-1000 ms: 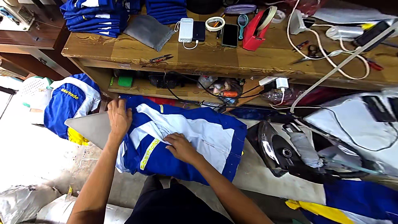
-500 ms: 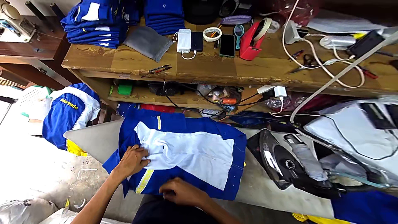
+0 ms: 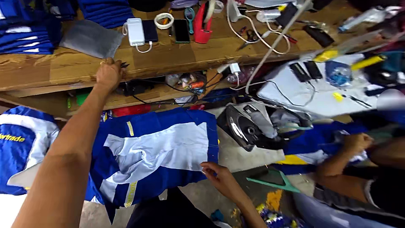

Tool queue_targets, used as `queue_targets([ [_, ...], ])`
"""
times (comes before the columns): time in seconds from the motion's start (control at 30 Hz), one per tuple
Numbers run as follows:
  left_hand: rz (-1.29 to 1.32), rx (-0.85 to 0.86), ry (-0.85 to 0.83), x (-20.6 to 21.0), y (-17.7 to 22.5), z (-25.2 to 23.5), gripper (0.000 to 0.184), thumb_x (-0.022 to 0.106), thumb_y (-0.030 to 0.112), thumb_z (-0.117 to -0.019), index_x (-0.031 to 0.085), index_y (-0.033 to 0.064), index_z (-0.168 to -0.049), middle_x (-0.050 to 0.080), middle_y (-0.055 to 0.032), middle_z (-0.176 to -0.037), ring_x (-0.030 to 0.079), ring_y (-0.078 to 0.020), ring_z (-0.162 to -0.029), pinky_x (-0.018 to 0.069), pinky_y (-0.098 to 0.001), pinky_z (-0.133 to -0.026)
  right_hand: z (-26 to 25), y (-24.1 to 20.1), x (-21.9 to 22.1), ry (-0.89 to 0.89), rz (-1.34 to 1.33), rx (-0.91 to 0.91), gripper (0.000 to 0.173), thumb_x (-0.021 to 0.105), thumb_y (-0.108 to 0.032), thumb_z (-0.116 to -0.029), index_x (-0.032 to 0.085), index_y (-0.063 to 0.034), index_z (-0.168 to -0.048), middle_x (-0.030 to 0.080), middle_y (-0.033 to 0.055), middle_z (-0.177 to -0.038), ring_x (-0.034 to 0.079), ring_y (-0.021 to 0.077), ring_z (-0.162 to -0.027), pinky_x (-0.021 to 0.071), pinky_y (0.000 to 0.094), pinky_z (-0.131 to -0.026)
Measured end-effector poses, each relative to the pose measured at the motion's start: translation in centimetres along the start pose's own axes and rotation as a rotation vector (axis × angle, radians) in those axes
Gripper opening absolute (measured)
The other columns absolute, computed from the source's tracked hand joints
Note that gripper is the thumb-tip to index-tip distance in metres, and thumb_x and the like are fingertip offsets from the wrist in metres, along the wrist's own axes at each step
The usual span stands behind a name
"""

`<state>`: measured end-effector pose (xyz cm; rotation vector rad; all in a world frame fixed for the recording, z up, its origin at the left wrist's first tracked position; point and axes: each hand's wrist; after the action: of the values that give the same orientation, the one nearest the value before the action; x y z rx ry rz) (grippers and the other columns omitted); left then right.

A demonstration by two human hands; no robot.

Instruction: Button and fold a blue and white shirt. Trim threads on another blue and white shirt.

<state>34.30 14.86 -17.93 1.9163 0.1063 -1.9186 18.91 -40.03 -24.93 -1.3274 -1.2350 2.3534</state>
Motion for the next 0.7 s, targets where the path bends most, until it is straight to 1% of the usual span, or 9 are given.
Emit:
queue_targets([
  [0.07, -0.124, 0.014, -0.051, 0.6, 0.1, -0.9, 0.043, 0.048, 0.030, -0.1095, 0.057, 0.0032, -0.142, 0.051, -0.0351, -0.142, 0.050, -0.0590, -0.129, 0.0447, -0.0756, -0.095, 2.7, 1.7, -0.4, 0.030, 0.003, 0.077, 0.025, 0.061, -0.016, -0.0975, 0.074, -0.0052, -0.116, 0.076, 0.0086, -0.098, 0.073, 0.0158, -0.083, 0.0609, 0.0330, -0.078],
  [0.2, -0.265, 0.032, -0.112, 0.3, 1.2, -1.0, 0.036, 0.052, 0.019, -0.1071, 0.059, -0.0090, -0.128, 0.053, -0.0395, -0.133, 0.056, -0.0625, -0.117, 0.0474, -0.0762, -0.087, 4.0, 4.0, -1.7, 0.199, 0.021, 0.151, 0.023, 0.061, -0.016, -0.0989, 0.075, -0.0049, -0.112, 0.076, 0.0084, -0.096, 0.072, 0.0140, -0.079, 0.0604, 0.0324, -0.075],
  [0.27, -0.213, -0.027, -0.113, 0.0, 1.7, -0.6, 0.033, 0.053, 0.015, -0.1055, 0.060, -0.0120, -0.123, 0.054, -0.0409, -0.130, 0.056, -0.0637, -0.115, 0.0461, -0.0785, -0.087, 1.7, 4.1, -2.5, 0.268, 0.007, 0.134, 0.024, 0.060, -0.017, -0.1008, 0.074, -0.0025, -0.114, 0.075, 0.0112, -0.101, 0.072, 0.0165, -0.085, 0.0605, 0.0349, -0.081],
  [0.33, -0.001, -0.092, -0.066, 0.0, 2.0, 0.2, 0.035, 0.047, 0.015, -0.1069, 0.059, -0.0132, -0.123, 0.058, -0.0420, -0.125, 0.057, -0.0629, -0.117, 0.0429, -0.0796, -0.092, -1.6, 4.0, -2.9, 0.322, -0.011, 0.090, 0.026, 0.058, -0.016, -0.1023, 0.072, 0.0002, -0.117, 0.074, 0.0144, -0.107, 0.073, 0.0187, -0.094, 0.0602, 0.0355, -0.088],
  [0.4, 0.318, -0.136, -0.043, 0.8, 2.5, 2.8, 0.038, 0.042, 0.018, -0.1091, 0.056, -0.0108, -0.129, 0.063, -0.0372, -0.117, 0.064, -0.0532, -0.108, 0.0480, -0.0712, -0.092, -5.1, 3.9, -3.3, 0.361, 0.011, 0.065, 0.027, 0.056, -0.015, -0.1032, 0.072, 0.0005, -0.118, 0.074, 0.0156, -0.109, 0.073, 0.0205, -0.097, 0.0597, 0.0363, -0.090],
  [0.43, 0.506, -0.147, -0.070, 1.7, 3.2, 4.7, 0.037, 0.042, 0.020, -0.1098, 0.055, -0.0063, -0.132, 0.066, -0.0295, -0.110, 0.068, -0.0415, -0.095, 0.0552, -0.0615, -0.084, -6.8, 3.9, -3.6, 0.379, 0.037, 0.065, 0.027, 0.055, -0.015, -0.1036, 0.073, -0.0001, -0.118, 0.074, 0.0162, -0.109, 0.073, 0.0225, -0.097, 0.0590, 0.0385, -0.090],
  [0.5, 0.913, -0.150, -0.206, 4.2, 4.9, 9.7, 0.032, 0.040, 0.023, -0.1106, 0.053, 0.0036, -0.133, 0.065, -0.0114, -0.097, 0.065, -0.0192, -0.074, 0.0581, -0.0399, -0.067, -9.8, 4.3, -4.1, 0.391, 0.088, 0.087, 0.027, 0.057, -0.014, -0.1025, 0.073, -0.0011, -0.119, 0.072, 0.0194, -0.113, 0.070, 0.0303, -0.104, 0.0560, 0.0469, -0.095],
  [0.6, 1.242, -0.198, -0.436, 7.7, 8.5, 16.0, 0.030, 0.038, 0.018, -0.1113, 0.057, 0.0017, -0.129, 0.067, -0.0043, -0.091, 0.067, -0.0137, -0.073, 0.0600, -0.0326, -0.069, -13.1, 5.9, -3.7, 0.360, 0.163, 0.082, 0.029, 0.063, -0.011, -0.0989, 0.070, 0.0009, -0.125, 0.068, 0.0245, -0.122, 0.063, 0.0397, -0.120, 0.0492, 0.0544, -0.106],
  [0.7, 1.228, -0.177, -0.534, 10.0, 12.3, 19.4, 0.032, 0.046, 0.023, -0.1094, 0.062, 0.0001, -0.126, 0.066, -0.0036, -0.089, 0.064, -0.0122, -0.072, 0.0575, -0.0290, -0.067, -14.7, 6.7, -3.0, 0.381, 0.225, 0.057, 0.019, 0.064, -0.008, -0.0978, 0.075, 0.0012, -0.109, 0.070, 0.0225, -0.112, 0.065, 0.0390, -0.114, 0.0528, 0.0541, -0.099],
])
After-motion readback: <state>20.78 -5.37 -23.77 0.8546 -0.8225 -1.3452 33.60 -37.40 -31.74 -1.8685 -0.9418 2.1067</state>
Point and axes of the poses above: each hand's wrist, its own z-axis away from the middle knuckle, its own x-axis out of the palm, y = z × x
